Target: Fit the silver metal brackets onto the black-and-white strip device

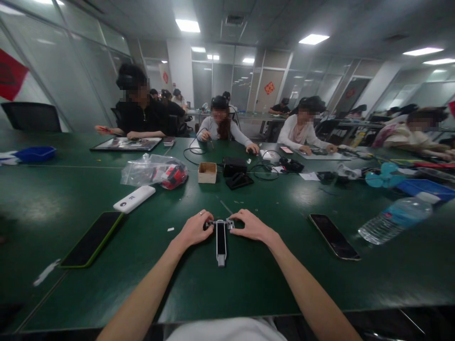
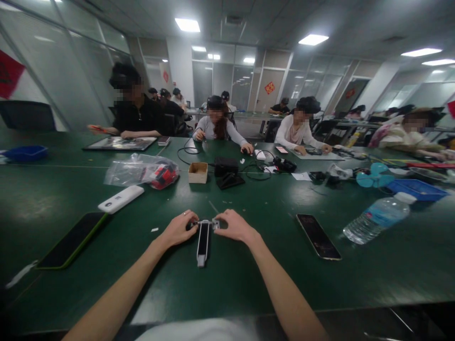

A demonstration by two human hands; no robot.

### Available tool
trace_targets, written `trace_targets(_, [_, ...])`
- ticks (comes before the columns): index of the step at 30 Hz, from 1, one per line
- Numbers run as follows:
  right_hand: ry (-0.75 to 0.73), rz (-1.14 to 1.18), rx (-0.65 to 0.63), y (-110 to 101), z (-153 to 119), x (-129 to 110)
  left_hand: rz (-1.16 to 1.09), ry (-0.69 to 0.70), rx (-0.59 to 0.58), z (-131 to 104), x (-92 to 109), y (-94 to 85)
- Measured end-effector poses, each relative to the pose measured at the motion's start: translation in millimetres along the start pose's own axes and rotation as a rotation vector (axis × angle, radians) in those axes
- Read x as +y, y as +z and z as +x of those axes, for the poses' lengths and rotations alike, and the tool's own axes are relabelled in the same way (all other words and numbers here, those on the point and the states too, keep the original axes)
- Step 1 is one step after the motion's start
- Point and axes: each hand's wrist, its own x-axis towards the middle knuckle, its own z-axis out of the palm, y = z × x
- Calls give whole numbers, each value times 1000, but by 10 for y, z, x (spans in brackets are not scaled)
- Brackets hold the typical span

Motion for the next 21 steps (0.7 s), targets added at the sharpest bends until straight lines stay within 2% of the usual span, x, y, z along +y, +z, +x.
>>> trace_targets(11, [-26, -63, 43, 116, 44, -110, 25, 47, -14, 1, -10, 16])
trace_targets(21, [-111, -108, 135, 125, 60, -60, 35, 39, -15, 5, -3, 3])
